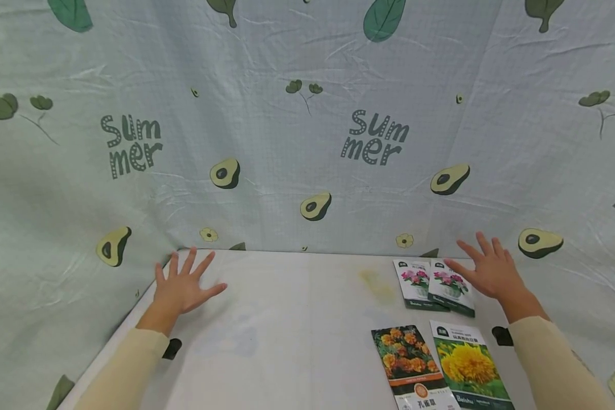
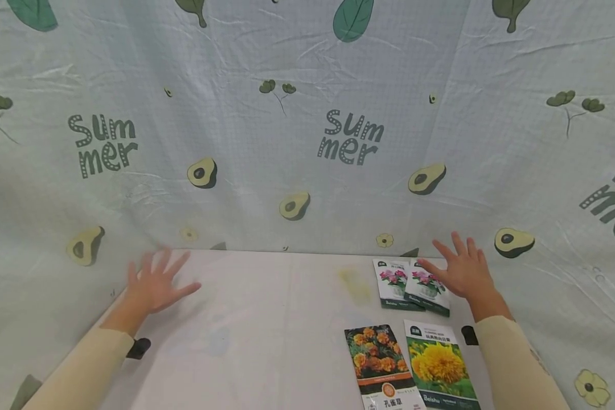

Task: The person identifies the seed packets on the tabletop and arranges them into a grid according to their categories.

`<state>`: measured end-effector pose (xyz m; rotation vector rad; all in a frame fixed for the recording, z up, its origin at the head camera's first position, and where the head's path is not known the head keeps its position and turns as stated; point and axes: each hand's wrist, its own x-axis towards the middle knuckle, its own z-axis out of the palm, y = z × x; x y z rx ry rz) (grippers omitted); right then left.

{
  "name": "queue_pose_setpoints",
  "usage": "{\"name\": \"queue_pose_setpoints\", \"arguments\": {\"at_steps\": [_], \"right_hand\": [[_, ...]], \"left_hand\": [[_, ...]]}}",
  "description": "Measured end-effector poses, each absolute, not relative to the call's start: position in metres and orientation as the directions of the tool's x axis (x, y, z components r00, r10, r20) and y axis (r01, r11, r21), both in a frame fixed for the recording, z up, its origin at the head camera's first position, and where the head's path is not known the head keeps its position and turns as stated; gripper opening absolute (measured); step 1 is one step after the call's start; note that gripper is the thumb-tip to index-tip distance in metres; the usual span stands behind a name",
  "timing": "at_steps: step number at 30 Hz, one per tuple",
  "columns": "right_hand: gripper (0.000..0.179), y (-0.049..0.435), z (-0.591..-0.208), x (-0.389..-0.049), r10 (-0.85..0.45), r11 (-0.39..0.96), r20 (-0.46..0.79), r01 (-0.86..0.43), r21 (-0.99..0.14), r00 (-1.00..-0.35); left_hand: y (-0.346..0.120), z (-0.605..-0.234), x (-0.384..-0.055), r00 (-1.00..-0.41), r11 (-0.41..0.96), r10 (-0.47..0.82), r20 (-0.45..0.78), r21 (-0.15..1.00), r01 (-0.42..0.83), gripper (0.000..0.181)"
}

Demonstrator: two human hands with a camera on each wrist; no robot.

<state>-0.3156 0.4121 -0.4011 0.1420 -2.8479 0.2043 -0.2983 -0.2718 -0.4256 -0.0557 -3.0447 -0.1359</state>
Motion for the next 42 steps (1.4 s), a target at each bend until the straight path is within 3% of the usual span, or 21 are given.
{"name": "queue_pose_setpoints", "arguments": {"at_steps": [16, 42], "right_hand": [[0.085, 0.413, -0.424, -0.302, -0.076, 0.990, 0.338, -0.111, -0.084, -0.938], [0.082, 0.397, -0.449, -0.275, -0.110, 0.981, 0.316, -0.154, -0.119, -0.942]], "left_hand": [[-0.253, -0.441, -0.288, -0.994, 0.989, 0.033, 0.100, 0.141, 0.047, 0.100], [-0.200, -0.455, -0.269, -0.992, 0.978, 0.069, 0.108, 0.189, 0.088, 0.095]]}}
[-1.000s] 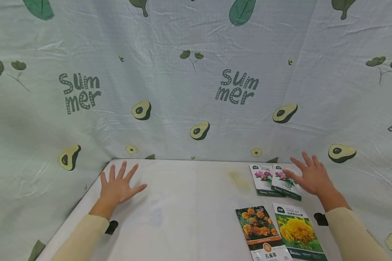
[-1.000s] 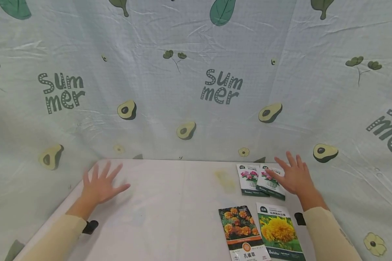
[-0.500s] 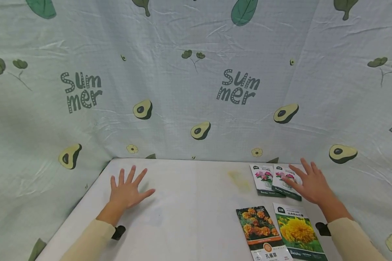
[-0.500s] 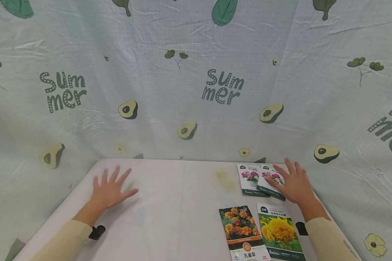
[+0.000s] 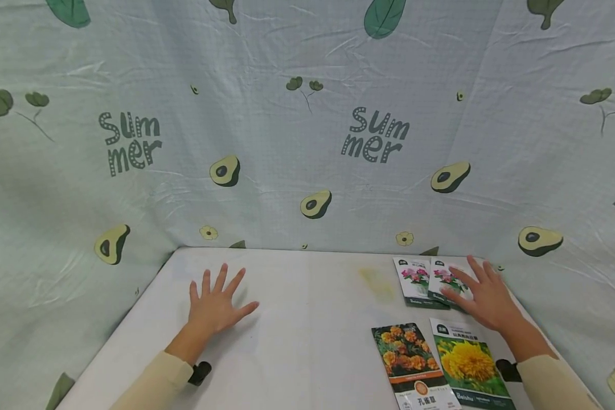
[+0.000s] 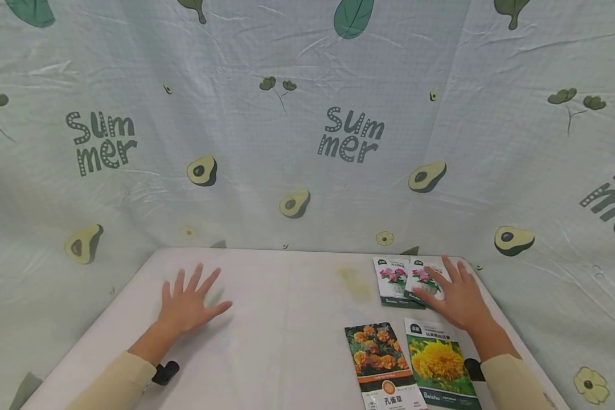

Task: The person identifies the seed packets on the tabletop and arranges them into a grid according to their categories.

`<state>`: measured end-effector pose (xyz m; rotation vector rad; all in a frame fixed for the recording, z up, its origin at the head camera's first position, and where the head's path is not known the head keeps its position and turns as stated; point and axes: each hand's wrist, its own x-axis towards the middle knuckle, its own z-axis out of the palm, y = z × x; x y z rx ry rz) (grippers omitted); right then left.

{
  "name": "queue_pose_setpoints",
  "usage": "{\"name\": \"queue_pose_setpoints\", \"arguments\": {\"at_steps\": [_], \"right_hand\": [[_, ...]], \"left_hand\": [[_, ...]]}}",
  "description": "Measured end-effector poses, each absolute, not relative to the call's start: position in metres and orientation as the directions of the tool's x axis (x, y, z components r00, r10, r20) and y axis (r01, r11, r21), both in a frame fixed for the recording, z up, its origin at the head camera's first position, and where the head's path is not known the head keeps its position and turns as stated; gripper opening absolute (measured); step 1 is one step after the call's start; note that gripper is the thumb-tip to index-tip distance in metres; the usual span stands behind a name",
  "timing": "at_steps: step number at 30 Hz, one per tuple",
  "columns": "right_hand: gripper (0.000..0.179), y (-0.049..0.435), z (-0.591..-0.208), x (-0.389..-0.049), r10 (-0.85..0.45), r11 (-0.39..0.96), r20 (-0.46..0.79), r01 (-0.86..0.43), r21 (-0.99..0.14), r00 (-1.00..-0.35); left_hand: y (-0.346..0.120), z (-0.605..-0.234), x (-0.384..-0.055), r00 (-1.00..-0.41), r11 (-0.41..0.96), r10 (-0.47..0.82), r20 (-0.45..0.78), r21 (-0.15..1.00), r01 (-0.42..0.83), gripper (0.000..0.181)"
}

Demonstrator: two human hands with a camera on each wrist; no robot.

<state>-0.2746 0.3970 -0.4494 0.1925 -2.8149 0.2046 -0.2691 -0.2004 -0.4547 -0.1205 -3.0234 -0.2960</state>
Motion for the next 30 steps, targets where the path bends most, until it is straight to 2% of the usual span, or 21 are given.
{"name": "queue_pose_setpoints", "arguments": {"at_steps": [14, 21, 30], "right_hand": [[0.076, 0.380, -0.456, -0.256, -0.152, 0.965, 0.353, -0.215, -0.147, -0.923], [0.080, 0.377, -0.460, -0.250, -0.151, 0.960, 0.305, -0.212, -0.181, -0.940], [0.075, 0.370, -0.462, -0.245, -0.139, 0.961, 0.275, -0.196, -0.194, -0.951]], "left_hand": [[-0.159, -0.466, -0.257, -0.966, 0.954, 0.131, 0.224, 0.237, 0.184, 0.095], [-0.138, -0.464, -0.250, -0.971, 0.949, 0.145, 0.189, 0.251, 0.191, 0.095], [-0.115, -0.460, -0.241, -0.975, 0.939, 0.178, 0.129, 0.274, 0.208, 0.097]]}}
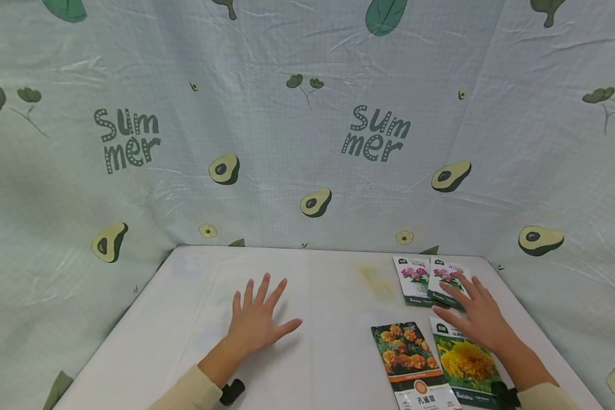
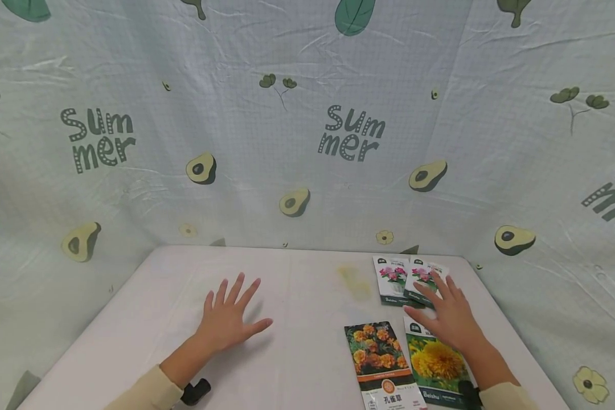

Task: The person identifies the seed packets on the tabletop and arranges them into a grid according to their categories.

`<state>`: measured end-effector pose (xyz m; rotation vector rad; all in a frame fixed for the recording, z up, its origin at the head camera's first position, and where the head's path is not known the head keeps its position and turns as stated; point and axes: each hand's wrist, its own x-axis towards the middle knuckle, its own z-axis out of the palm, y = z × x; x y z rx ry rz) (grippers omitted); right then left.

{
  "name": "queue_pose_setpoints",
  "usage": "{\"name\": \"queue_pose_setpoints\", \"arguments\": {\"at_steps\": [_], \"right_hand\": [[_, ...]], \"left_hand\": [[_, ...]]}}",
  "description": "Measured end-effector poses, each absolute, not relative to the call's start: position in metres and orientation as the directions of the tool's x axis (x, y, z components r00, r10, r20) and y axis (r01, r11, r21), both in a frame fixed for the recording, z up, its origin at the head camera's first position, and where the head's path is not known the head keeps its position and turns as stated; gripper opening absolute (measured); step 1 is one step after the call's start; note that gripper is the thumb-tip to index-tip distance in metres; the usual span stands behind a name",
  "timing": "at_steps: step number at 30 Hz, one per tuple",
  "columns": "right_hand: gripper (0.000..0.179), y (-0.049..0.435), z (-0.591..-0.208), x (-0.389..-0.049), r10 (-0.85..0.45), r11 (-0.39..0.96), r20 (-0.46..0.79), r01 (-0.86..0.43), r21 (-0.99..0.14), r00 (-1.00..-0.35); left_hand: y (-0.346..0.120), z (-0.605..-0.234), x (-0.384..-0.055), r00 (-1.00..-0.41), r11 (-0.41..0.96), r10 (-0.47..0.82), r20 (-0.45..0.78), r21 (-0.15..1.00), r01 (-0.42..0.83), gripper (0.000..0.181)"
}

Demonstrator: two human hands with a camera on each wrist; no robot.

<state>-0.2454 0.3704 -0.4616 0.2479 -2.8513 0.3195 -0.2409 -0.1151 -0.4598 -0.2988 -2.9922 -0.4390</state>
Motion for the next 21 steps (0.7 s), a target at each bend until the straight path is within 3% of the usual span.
{"name": "queue_pose_setpoints", "arguments": {"at_steps": [21], "right_hand": [[0.077, 0.362, -0.464, -0.229, -0.109, 0.943, 0.179, -0.159, -0.291, -0.978]], "left_hand": [[-0.069, -0.470, -0.222, -0.937, 0.875, 0.308, 0.168, 0.337, 0.348, 0.097]]}}
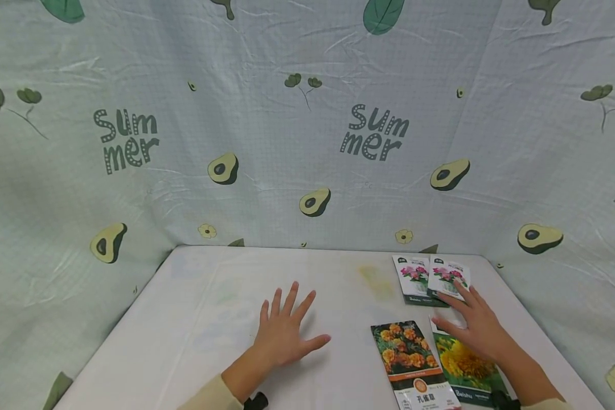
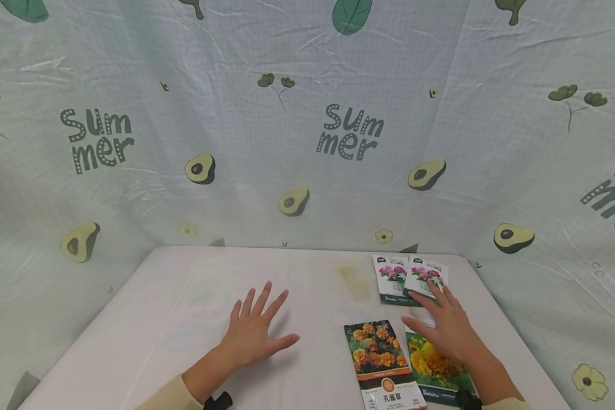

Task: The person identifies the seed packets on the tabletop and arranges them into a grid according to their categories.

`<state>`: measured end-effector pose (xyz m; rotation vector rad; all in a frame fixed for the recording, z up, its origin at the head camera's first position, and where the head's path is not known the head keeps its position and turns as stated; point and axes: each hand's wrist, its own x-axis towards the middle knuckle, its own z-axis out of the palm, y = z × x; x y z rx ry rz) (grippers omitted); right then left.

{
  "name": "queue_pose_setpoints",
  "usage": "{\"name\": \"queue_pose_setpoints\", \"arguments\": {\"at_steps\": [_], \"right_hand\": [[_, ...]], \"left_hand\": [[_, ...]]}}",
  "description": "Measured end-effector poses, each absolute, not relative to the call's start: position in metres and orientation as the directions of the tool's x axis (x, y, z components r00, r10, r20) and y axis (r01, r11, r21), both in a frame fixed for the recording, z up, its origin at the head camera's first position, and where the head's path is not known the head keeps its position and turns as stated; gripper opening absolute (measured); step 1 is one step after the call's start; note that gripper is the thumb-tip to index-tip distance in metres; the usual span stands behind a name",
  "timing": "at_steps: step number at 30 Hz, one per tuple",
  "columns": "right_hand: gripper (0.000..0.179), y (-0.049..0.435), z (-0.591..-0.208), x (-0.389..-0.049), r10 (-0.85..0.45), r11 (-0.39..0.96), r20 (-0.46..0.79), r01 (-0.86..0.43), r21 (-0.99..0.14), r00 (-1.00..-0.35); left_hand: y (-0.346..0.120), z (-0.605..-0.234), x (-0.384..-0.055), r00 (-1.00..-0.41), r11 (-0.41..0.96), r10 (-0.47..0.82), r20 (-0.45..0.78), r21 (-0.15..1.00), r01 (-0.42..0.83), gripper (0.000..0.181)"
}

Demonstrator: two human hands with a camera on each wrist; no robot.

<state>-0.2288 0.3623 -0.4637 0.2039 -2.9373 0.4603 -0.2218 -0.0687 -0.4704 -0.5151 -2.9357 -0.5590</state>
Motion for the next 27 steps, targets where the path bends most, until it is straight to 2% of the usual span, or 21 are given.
{"name": "queue_pose_setpoints", "arguments": {"at_steps": [27], "right_hand": [[0.075, 0.365, -0.470, -0.204, -0.109, 0.932, 0.053, -0.121, -0.341, -0.993]], "left_hand": [[0.010, -0.470, -0.197, -0.905, 0.800, 0.419, 0.076, 0.440, 0.407, 0.098]]}}
